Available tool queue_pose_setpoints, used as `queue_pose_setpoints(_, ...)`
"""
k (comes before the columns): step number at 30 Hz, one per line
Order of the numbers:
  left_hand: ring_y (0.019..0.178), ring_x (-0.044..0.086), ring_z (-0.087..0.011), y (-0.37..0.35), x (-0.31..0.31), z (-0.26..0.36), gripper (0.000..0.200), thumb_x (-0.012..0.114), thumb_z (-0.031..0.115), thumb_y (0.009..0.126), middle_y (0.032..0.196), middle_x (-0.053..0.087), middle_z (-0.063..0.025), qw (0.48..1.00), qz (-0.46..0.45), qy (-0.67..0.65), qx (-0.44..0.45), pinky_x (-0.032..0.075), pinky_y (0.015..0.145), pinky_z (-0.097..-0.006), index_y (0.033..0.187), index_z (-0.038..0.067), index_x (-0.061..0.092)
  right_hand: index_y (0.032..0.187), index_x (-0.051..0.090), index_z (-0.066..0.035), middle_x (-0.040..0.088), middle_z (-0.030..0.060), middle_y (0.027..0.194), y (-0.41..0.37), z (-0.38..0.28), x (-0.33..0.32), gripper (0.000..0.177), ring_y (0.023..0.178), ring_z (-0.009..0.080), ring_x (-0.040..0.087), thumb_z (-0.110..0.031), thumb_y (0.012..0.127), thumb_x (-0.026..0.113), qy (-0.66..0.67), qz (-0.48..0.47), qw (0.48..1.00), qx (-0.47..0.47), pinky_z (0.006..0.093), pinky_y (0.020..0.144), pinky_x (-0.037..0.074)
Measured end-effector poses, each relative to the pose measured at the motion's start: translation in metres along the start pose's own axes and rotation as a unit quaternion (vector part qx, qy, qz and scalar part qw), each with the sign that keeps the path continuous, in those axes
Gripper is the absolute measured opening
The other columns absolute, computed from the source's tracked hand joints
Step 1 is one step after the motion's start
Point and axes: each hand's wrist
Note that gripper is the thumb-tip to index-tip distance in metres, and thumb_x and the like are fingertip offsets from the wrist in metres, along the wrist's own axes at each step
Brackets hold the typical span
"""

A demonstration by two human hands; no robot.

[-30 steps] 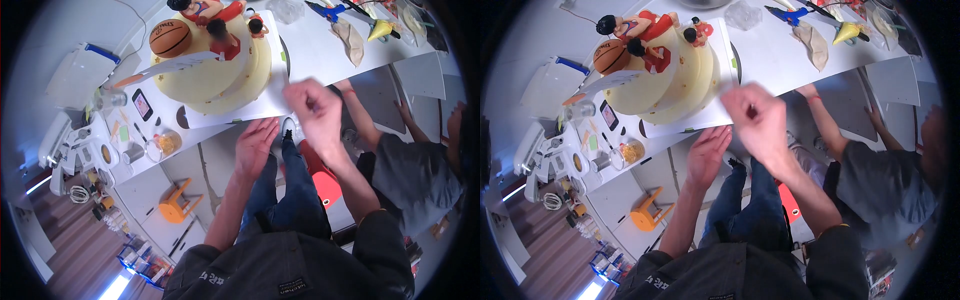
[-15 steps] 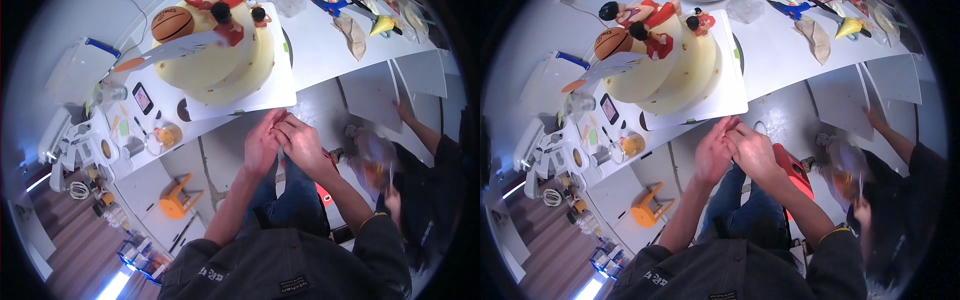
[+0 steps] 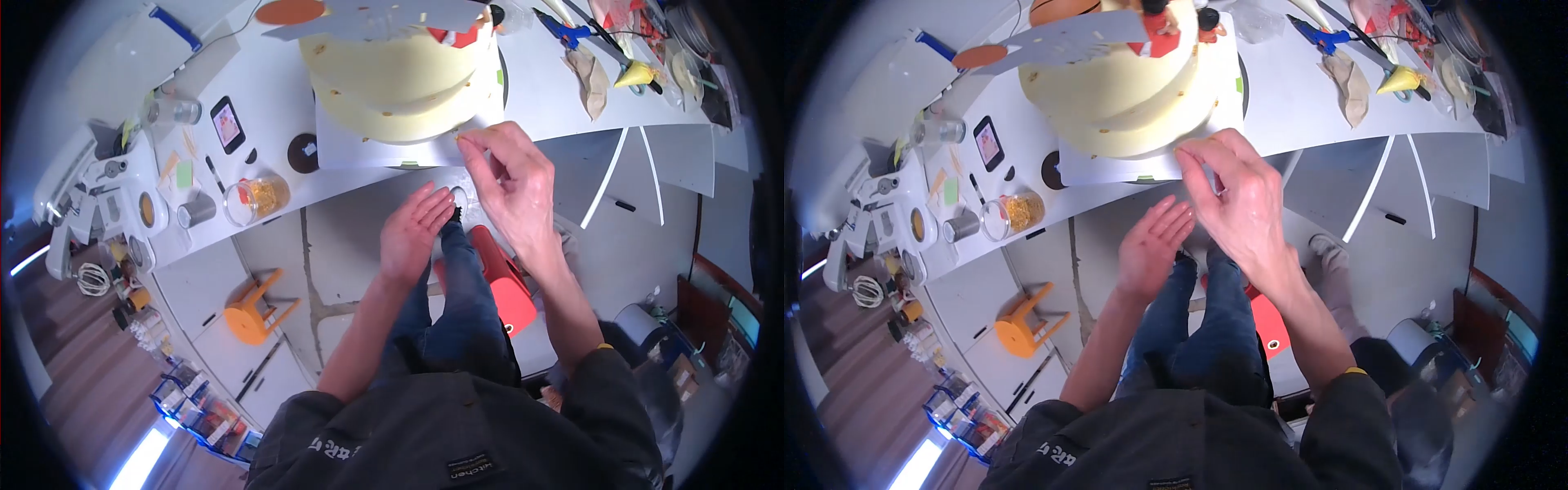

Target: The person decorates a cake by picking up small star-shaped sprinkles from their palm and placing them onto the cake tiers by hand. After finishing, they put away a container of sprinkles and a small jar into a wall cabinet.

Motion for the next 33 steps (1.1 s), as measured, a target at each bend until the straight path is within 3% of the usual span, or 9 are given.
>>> queue_pose_setpoints(3,0.138,0.052,-0.0387,-0.004,-0.007,0.004,0.05,0.038,0.024,0.111,0.145,0.052,-0.0294,1.0,0.012,-0.011,0.002,0.038,0.122,-0.0486,0.149,-0.009,0.041,0.1,0.078,0.0,0.065,0.0045,0.081,0.01,-0.006,0.004,0.013,0.059,0.0071,0.048,-0.005,0.088,0.079,-0.017,0.003,1.0,0.004,0.0253,0.052,0.039)
queue_pose_setpoints(6,0.14,0.049,-0.0364,-0.006,-0.015,0.007,0.052,0.04,0.026,0.112,0.148,0.05,-0.0278,1.0,0.006,-0.011,0.002,0.038,0.122,-0.0475,0.15,-0.008,0.037,0.098,0.079,-0.003,0.069,0.0058,0.081,0.017,-0.008,0.007,0.012,0.055,0.0135,0.056,-0.007,0.086,0.079,-0.026,0.003,1.0,0.005,0.0286,0.052,0.044)
queue_pose_setpoints(12,0.139,0.051,-0.0364,-0.011,-0.018,0.012,0.05,0.04,0.024,0.111,0.147,0.05,-0.0282,1.0,0.02,-0.022,-0.001,0.039,0.122,-0.0469,0.15,-0.008,0.039,0.095,0.078,-0.002,0.068,0.0054,0.079,0.02,-0.009,0.016,0.01,0.055,0.011,0.053,-0.006,0.086,0.079,-0.038,0.028,0.998,-0.029,0.0273,0.051,0.042)
queue_pose_setpoints(15,0.138,0.052,-0.036,-0.01,-0.019,0.012,0.049,0.04,0.023,0.111,0.146,0.051,-0.0281,1.0,0.018,-0.022,0.004,0.04,0.121,-0.0469,0.149,-0.009,0.039,0.094,0.077,-0.001,0.068,0.0053,0.079,0.015,-0.013,0.009,0.008,0.057,0.0096,0.053,-0.003,0.086,0.079,-0.039,0.043,0.998,-0.002,0.0258,0.051,0.042)
queue_pose_setpoints(21,0.136,0.054,-0.0354,-0.009,-0.021,0.019,0.048,0.04,0.022,0.111,0.144,0.054,-0.0276,0.999,0.041,-0.025,0.006,0.042,0.119,-0.0465,0.149,-0.008,0.04,0.095,0.077,-0.002,0.068,0.0052,0.08,-0.003,-0.01,0.005,0.01,0.059,0.009,0.052,-0.001,0.085,0.079,-0.045,0.034,0.997,-0.062,0.0256,0.051,0.041)
queue_pose_setpoints(33,0.132,0.057,-0.0329,-0.009,-0.033,0.025,0.048,0.043,0.023,0.111,0.14,0.057,-0.0258,0.998,0.051,-0.028,0.008,0.044,0.117,-0.0448,0.149,-0.007,0.041,0.096,0.077,-0.003,0.069,0.004,0.08,0.016,-0.011,0.023,0.011,0.057,0.0091,0.051,-0.003,0.085,0.08,-0.068,0.039,0.997,-0.023,0.0261,0.051,0.041)
Point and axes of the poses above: each hand's wrist, its own y-axis towards the middle knuckle, its own x-axis out of the palm, z = x × y
